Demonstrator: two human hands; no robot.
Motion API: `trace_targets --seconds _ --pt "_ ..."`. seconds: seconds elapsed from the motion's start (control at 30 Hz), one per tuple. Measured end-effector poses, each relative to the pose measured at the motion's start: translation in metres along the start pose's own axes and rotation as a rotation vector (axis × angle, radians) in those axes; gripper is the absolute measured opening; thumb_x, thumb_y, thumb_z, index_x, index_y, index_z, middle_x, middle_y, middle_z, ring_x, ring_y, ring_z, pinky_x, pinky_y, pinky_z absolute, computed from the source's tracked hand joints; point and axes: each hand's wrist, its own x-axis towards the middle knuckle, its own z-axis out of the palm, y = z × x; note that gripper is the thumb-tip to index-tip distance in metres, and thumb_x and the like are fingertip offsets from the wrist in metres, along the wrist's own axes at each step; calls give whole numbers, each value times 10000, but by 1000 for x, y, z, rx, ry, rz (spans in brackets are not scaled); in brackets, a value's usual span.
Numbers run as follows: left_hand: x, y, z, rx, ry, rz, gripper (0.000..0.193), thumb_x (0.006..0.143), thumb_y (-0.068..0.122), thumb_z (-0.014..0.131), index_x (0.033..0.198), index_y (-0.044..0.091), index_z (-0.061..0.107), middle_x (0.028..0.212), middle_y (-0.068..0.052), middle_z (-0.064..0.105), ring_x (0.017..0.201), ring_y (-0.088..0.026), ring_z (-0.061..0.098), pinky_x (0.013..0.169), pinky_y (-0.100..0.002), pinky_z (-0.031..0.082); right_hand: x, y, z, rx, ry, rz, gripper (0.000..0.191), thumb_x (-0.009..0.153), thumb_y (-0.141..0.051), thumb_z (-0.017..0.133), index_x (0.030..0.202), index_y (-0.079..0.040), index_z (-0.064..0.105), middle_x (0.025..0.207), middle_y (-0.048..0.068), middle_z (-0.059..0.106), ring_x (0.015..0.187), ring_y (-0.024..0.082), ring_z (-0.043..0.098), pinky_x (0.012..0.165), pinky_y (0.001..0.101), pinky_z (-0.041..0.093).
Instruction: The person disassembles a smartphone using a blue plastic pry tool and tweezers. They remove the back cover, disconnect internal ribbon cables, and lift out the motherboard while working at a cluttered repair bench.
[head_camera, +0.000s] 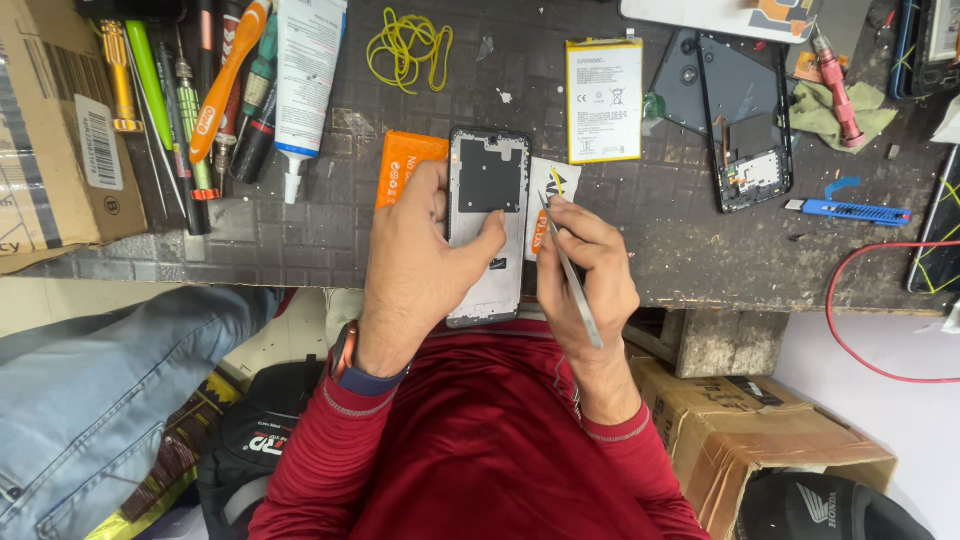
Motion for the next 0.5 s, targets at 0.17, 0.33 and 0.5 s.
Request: trace_targets --seconds 0.17,0.33,0.5 --pt "0 1 -2 46 -12 0 361 826 186 778 1115 12 651 859 -94 794 763 -161 792 659 -292 585 0 -1 -1 -55 1 44 281 897 156 751 1072 28 573 1139 183 704 1110 307 733 961 364 615" --pt "1 1 0 53 3 23 327 830 192 781 1078 12 670 848 -87 790 753 -162 792 648 -294 583 0 0 -1 -39 -12 18 277 896 165 755 1023 12 563 1151 177 704 1131 300 733 972 356 618" --pt "1 -1 1 63 4 7 302 828 188 782 1046 13 667 806 -80 782 702 -161 783 612 -301 573 0 -1 -1 -27 -38 -17 290 878 179 762 1007 11 565 1138 169 703 1119 304 730 976 365 617"
